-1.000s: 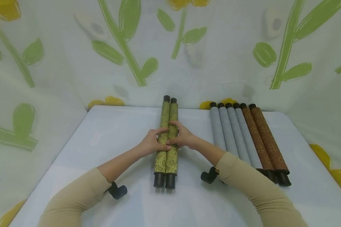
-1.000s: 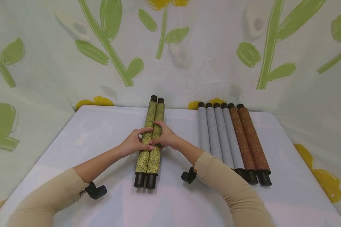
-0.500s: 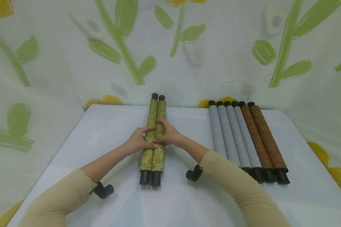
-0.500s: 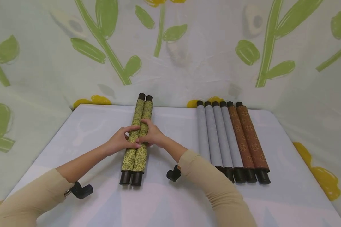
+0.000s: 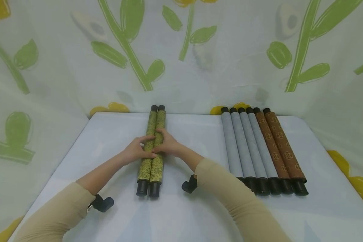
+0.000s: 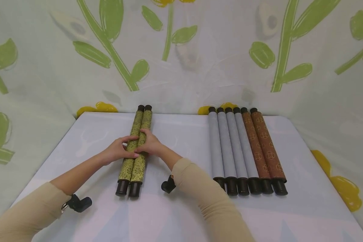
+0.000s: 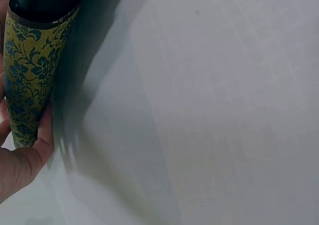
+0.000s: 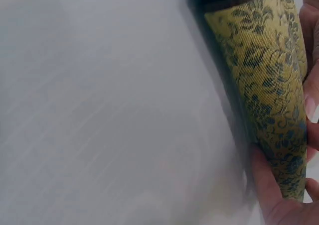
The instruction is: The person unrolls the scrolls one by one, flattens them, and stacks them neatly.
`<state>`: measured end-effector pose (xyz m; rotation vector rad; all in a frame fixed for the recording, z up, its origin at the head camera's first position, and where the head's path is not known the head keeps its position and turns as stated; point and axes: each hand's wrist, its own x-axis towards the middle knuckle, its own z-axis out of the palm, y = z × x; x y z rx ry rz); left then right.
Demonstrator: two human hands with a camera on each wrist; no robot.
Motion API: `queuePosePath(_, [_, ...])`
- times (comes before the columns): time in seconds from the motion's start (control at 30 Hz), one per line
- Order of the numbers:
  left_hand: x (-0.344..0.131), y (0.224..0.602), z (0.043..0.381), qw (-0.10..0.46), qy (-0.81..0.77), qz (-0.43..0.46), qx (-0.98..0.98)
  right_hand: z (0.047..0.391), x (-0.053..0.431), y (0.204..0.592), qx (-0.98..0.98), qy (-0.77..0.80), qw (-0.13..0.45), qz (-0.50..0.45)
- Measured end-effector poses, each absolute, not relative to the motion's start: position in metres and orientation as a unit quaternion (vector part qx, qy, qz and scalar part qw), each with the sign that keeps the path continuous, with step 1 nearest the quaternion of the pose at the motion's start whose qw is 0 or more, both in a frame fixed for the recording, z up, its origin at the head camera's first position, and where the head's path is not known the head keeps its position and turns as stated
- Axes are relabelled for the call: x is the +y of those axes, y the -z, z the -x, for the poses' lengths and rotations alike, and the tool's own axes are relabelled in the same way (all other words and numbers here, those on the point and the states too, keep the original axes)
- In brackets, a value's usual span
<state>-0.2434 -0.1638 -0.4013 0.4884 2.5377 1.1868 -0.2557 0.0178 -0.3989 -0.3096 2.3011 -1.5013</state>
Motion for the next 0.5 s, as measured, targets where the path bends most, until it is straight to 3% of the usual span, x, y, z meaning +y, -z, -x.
queuePosePath(0.5, [-0.178, 0.407, 0.258, 0.178, -0.410, -0.155, 0.881, 0.264, 0.004, 0.405, 0.867, 0.459, 0.182, 0.071])
